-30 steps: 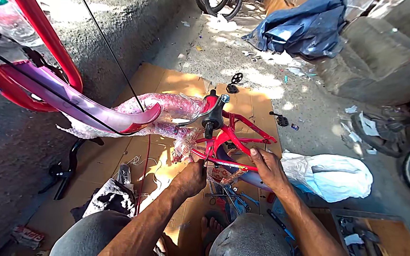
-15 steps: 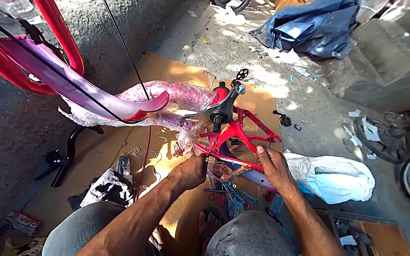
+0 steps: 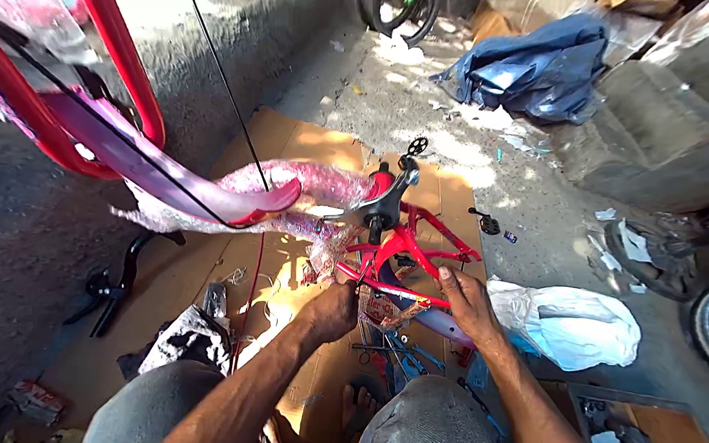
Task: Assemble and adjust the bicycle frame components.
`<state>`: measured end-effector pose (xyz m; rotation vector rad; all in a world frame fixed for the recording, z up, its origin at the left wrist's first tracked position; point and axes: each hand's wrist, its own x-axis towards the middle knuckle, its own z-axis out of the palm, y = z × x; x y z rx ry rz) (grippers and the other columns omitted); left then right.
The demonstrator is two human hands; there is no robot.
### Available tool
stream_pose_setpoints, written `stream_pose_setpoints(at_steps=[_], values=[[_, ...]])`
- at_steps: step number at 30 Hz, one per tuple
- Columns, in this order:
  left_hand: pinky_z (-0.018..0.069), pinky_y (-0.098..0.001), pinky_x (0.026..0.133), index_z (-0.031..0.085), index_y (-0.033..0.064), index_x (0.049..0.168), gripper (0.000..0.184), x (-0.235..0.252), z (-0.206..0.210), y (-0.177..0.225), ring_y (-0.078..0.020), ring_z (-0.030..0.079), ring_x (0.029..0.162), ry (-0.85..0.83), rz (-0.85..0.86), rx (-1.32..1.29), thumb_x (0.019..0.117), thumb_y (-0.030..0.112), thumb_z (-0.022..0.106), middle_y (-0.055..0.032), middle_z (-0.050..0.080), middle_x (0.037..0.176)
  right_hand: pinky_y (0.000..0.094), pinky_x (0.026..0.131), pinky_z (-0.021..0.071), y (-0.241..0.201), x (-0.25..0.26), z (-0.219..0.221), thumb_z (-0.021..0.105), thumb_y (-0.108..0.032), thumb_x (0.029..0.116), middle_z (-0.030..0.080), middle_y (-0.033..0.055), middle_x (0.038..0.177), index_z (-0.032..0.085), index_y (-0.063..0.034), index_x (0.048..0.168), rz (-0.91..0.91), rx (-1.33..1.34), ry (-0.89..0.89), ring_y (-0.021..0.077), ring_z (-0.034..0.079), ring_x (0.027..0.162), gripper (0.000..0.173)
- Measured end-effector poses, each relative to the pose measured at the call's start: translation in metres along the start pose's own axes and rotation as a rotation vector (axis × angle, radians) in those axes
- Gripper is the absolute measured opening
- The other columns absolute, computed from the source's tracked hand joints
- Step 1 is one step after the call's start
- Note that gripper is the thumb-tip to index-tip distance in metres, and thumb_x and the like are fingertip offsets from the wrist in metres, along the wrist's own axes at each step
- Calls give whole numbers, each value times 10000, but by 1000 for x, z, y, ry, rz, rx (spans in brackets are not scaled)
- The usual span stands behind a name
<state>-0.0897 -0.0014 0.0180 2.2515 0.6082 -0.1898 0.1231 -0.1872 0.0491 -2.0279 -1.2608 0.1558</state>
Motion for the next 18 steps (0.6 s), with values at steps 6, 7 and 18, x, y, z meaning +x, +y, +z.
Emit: stream_pose_setpoints(at_steps=[6, 7, 18], values=[[546, -417, 627, 611, 47, 1219, 329, -10, 5, 29, -215, 615, 653, 85, -231, -346, 1077, 291, 442, -110, 622, 880, 453, 627, 505, -14, -5, -4, 255, -655, 1043, 572, 6, 691, 686, -150, 944, 78, -72, -41, 180, 599, 667, 671], [546, -416, 594, 599, 48, 1235, 331, -14, 5, 36, -217, 607, 615, 133, -263, -402, 1081, 294, 439, -111, 622, 864, 471, 666, 517, -16, -5, -6, 258, -651, 1045, 601, 20, 728, 694, -149, 977, 104, -65, -57, 192, 620, 708, 668], [537, -220, 611, 552, -16, 1058, 299, -76, 104, 13, -31, 567, 598, 451, -179, -1036, 1100, 163, 316, 37, 562, 715, 394, 1060, 521, -32, -54, 1, 505, -245, 1060, 615, 40, 1376, 668, -150, 1313, -26, 55, 173, 162, 585, 1274, 316]])
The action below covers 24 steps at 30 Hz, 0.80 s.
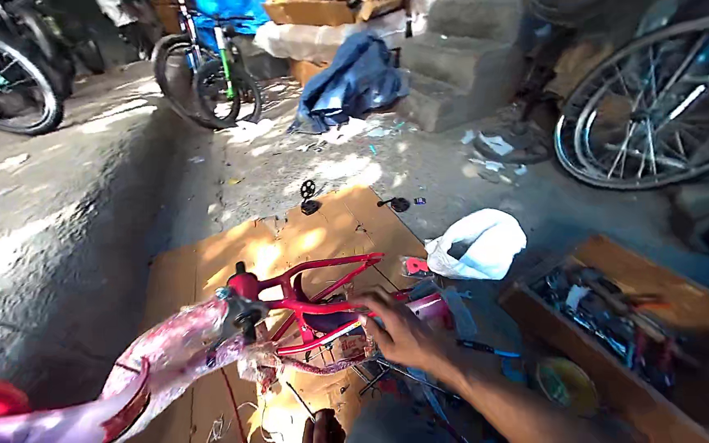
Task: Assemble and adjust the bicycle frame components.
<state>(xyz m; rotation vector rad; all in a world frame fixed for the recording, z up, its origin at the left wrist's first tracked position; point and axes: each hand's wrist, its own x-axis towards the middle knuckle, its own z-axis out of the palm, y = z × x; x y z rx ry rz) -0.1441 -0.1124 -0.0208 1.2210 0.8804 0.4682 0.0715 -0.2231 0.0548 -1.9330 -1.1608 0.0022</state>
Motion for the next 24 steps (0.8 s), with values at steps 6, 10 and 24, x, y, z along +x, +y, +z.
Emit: stream_pose_setpoints(at_steps=[6, 10, 24], values=[[572, -379, 914, 567, -57, 1359, 381, 17, 42, 8, -183, 660, 1095, -76, 49, 29, 1109, 168, 388, -176, 662, 1234, 511, 958, 549, 13, -78, 50, 546, -440, 1046, 637, 164, 1276, 617, -88, 1313, 94, 65, -413, 319, 642, 1166, 447], [610, -426, 876, 640, -89, 1213, 310, 32, 47, 11, -240, 688, 1046, -152, 55, 170, 1073, 141, 485, -192, 665, 1210, 599, 927, 522, 30, -84, 45, 453, -325, 1092, 650, 206, 1215, 586, -55, 1321, 333, 272, -533, 374, 664, 1085, 378], [580, -348, 955, 558, 53, 1281, 675, 177, 18, 104, -120, 696, 1062, -360, 574, 192, 770, 358, 877, 6, 725, 1119, 273, 540, 505, 58, -18, -105, 523, -345, 1003, 622, -92, 781, 702, -201, 1052, 204, -76, 93, 31, 570, 633, 235]])
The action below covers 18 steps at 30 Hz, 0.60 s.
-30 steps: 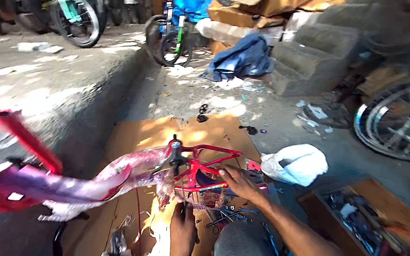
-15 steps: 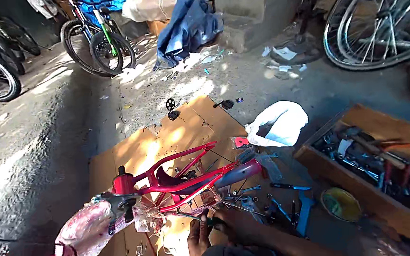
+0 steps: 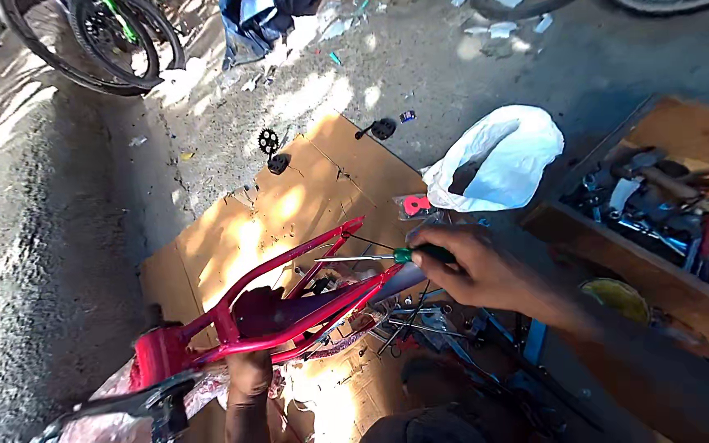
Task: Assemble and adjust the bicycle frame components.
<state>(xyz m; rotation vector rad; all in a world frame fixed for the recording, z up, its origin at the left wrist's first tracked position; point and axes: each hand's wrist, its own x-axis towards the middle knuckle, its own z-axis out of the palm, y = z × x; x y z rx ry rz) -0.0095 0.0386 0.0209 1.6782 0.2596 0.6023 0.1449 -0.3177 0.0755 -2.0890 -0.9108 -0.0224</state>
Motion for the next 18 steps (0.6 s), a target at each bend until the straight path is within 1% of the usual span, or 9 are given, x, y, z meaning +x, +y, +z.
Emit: stream_pose_setpoints(at_steps=[1, 3, 6, 8, 10, 13, 15, 17, 18], values=[[575, -396, 959, 604, 98, 1268, 644, 6, 0, -6, -168, 695, 1060, -41, 12, -24, 771, 401, 881, -16, 723, 1125, 266, 551, 508, 3, 4, 4, 526, -344, 1008, 626, -93, 780, 703, -207, 1048, 20, -18, -12, 30, 578, 641, 227], [573, -435, 970, 613, 134, 1257, 548, 10, 4, -13, -195, 689, 1053, -51, 25, -38, 810, 331, 861, -21, 710, 1116, 264, 561, 507, 12, 8, 18, 530, -329, 1009, 624, -93, 783, 698, -205, 1027, 21, 31, -34, 29, 582, 657, 209], [568, -461, 985, 588, 75, 1230, 417, 11, 10, -9, -218, 692, 1038, -25, 46, -47, 871, 183, 770, -44, 705, 1093, 249, 614, 532, 26, 7, 39, 537, -311, 1007, 647, -90, 828, 703, -190, 1022, -10, 112, -42, 18, 612, 723, 206], [557, -430, 987, 613, 125, 1214, 382, 10, 8, -10, -181, 682, 1031, -34, 28, -35, 870, 211, 755, -3, 702, 1082, 229, 615, 528, 32, 7, 48, 543, -286, 1001, 654, -76, 854, 713, -169, 1024, -40, 138, -36, 16, 616, 740, 208], [573, -394, 943, 630, 160, 1168, 315, 8, 9, -10, -153, 684, 988, -15, 21, -11, 868, 187, 724, 18, 704, 1041, 230, 605, 515, 38, 10, 55, 563, -259, 992, 659, -53, 852, 724, -140, 1016, -66, 183, -17, 27, 611, 727, 201], [593, -356, 879, 661, 175, 1057, 158, -1, 8, -8, -126, 708, 934, 50, 18, 49, 903, 141, 652, 39, 736, 961, 280, 648, 536, 43, 19, 60, 552, -258, 1009, 678, -14, 894, 718, -104, 1067, -100, 214, 0, 64, 631, 763, 233], [570, -416, 932, 619, 177, 1112, 208, 5, -3, -10, -177, 683, 985, -48, 18, 22, 910, 200, 663, 17, 701, 1026, 288, 672, 554, 42, 24, 64, 549, -240, 1005, 688, 1, 924, 717, -91, 1083, -125, 190, 11, 76, 650, 804, 237], [559, -407, 938, 624, 201, 1136, 285, 16, -2, -7, -166, 673, 991, -156, 17, -1, 890, 309, 718, 33, 688, 1040, 307, 685, 538, 42, 29, 70, 556, -243, 1003, 680, 16, 919, 717, -85, 1080, -165, 131, 24, 102, 650, 821, 239], [546, -413, 952, 618, 195, 1147, 296, 18, -1, -6, -167, 664, 1002, -182, 21, 6, 900, 329, 709, 32, 682, 1053, 319, 676, 526, 41, 29, 73, 563, -253, 1002, 679, 17, 912, 720, -94, 1066, -178, 88, 31, 114, 652, 818, 233]])
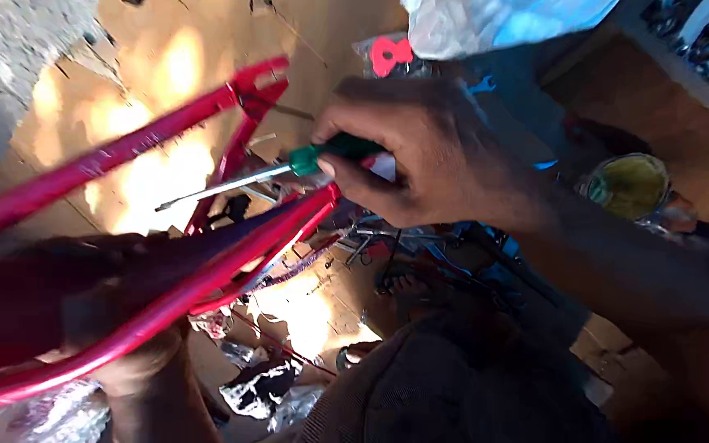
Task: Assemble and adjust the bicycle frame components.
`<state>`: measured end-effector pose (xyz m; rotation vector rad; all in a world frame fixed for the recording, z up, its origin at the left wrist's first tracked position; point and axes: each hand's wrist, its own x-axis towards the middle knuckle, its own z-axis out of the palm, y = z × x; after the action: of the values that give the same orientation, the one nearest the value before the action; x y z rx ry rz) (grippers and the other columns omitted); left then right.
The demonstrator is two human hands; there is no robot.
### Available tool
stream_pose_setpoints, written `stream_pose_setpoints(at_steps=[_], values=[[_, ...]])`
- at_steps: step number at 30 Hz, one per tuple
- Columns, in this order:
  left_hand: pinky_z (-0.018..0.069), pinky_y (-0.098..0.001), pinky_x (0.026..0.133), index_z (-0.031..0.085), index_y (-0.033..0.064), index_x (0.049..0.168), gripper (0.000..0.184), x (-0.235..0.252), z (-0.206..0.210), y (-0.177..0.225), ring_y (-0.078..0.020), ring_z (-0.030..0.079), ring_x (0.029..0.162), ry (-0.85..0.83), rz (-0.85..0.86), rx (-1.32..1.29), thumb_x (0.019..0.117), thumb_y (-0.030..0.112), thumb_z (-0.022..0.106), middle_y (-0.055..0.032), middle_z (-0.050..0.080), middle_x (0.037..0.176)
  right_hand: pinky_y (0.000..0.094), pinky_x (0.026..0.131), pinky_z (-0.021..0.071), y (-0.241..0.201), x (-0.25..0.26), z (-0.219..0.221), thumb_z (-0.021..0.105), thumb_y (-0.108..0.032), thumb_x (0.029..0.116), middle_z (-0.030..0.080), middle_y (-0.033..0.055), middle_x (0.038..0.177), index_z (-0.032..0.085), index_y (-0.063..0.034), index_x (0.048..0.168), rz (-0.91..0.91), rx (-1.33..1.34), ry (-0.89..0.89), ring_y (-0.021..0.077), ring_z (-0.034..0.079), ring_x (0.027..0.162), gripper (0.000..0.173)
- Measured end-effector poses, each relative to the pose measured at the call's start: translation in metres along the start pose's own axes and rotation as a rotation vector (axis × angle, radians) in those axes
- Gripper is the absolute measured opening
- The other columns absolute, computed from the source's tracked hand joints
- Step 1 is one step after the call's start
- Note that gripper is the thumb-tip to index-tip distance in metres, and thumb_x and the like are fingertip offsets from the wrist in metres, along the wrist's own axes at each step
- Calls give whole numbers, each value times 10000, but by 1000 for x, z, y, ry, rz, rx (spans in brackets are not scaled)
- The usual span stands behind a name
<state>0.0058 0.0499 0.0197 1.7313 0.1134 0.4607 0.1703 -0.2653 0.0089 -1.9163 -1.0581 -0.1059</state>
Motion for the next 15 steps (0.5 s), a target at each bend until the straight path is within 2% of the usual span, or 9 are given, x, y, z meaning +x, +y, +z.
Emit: stream_pose_setpoints(at_steps=[2, 5, 13, 15], values=[[515, -424, 1000, 609, 179, 1149, 256, 3, 4, 1, -161, 653, 1024, -15, -6, 9, 929, 304, 650, 33, 677, 1062, 329, 680, 516, -1, 0, 3, 571, -270, 997, 687, 11, 928, 728, -115, 1061, -16, -51, -20, 123, 656, 834, 229], [513, -406, 989, 579, 162, 1082, 158, 3, 11, 4, -146, 645, 975, 56, -45, 8, 948, 187, 498, 38, 651, 996, 338, 709, 506, 0, 1, -1, 546, -292, 1006, 684, 11, 966, 718, -131, 1089, -27, -94, -69, 135, 654, 885, 250], [538, -402, 955, 582, 183, 1101, 223, 2, 16, 7, -140, 656, 957, 57, -17, 47, 911, 288, 628, 49, 653, 987, 330, 690, 490, 2, 0, -2, 550, -290, 1001, 666, -18, 921, 718, -156, 1054, -26, -57, -55, 117, 642, 850, 221], [537, -409, 950, 582, 175, 1111, 204, 2, 15, 7, -150, 655, 956, 57, -14, 39, 920, 248, 588, 41, 656, 983, 329, 694, 490, 2, 0, -3, 542, -288, 1000, 664, -17, 925, 717, -159, 1065, -27, -54, -68, 118, 641, 857, 227]])
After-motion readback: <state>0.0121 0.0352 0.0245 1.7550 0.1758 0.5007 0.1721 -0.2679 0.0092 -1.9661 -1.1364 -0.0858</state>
